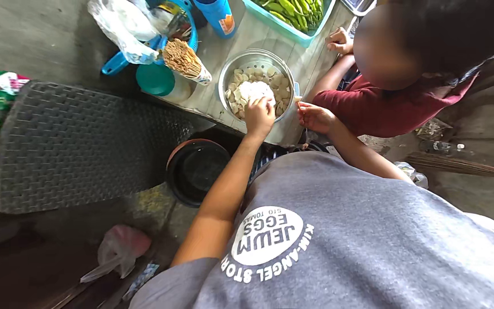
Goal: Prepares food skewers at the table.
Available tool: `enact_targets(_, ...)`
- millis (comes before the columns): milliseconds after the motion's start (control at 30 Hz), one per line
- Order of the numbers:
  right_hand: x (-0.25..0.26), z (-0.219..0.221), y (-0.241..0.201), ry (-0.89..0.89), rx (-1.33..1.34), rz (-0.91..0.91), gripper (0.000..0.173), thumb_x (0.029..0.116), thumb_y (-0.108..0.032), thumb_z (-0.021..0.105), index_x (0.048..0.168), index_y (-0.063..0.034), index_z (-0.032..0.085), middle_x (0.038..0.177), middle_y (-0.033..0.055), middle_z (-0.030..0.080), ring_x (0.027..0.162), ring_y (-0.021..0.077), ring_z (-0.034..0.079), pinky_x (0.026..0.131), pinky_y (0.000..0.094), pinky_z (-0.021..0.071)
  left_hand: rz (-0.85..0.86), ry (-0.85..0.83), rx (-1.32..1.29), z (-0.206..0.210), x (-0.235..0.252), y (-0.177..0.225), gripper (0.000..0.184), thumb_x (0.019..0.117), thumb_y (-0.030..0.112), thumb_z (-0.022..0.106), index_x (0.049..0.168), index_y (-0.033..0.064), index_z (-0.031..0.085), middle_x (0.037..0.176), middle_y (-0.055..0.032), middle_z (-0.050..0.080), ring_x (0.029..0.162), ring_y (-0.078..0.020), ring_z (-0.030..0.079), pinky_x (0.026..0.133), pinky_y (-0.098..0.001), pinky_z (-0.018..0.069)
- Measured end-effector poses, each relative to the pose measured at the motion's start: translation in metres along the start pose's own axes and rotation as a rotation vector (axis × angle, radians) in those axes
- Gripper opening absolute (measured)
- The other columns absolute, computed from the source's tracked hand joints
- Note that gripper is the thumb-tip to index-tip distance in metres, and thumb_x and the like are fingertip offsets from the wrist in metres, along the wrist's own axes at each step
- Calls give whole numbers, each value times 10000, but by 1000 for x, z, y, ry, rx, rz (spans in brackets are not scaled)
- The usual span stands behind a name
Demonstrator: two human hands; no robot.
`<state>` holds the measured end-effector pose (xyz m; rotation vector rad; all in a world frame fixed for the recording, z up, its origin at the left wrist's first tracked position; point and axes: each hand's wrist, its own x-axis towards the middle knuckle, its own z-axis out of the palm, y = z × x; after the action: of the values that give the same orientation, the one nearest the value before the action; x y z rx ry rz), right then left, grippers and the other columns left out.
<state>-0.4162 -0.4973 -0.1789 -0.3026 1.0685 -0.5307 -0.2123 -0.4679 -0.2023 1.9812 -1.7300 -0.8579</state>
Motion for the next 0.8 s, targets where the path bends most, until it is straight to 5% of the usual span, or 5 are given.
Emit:
enact_targets(200, 22, -43, 32, -82, 21, -55, 216, 1052, -50, 468, 1221, -57, 603, 881, -12, 664, 723, 61, 628, 694, 221, 548, 171, -388, 557, 49, 85, 20, 308, 1015, -1, 469, 1245, -52, 668, 1335, -244, 617, 1372, -425, 462, 1183, -548, 284)
enact_targets(400, -1, -41, 42, -68, -3, -80, 192, 1039, -45, 479, 1143, -55, 640, 862, -10, 668, 729, 68, 626, 694, 229, 542, 160, -495, 623, 64, 109, 15, 306, 1020, -33, 463, 1277, -102, 614, 1429, -278, 532, 1447, -427, 376, 1213, -534, 255)
enact_targets(567, -21, -33, 35, 16, -222, -227, 169, 1025, -55, 508, 1112, -7, 644, 822, 3, 682, 655, 63, 624, 619, 222, 544, -52, -377, 133, 31, 99, 19, 331, 1022, 93, 544, 1321, -38, 599, 1231, -302, 655, 1211, -455, 617, 1048, -605, 463)
enact_targets(700, -30, -17, 22, 93, -475, -322, 148, 1013, -50, 543, 1097, 14, 647, 769, 4, 651, 608, 54, 591, 589, 224, 523, -105, -156, -461, 7, 77, 7, 300, 1017, 146, 623, 1255, -32, 664, 1146, -172, 712, 986, -195, 698, 939, -351, 546)
enact_targets(800, -23, -8, 18, 108, -665, -360, 163, 1014, -60, 567, 1117, 29, 656, 781, 36, 658, 604, 69, 592, 589, 243, 526, -208, -101, -845, -6, 57, 5, 254, 1055, 91, 538, 1246, -42, 639, 1066, -86, 696, 876, -71, 661, 823, -244, 552)
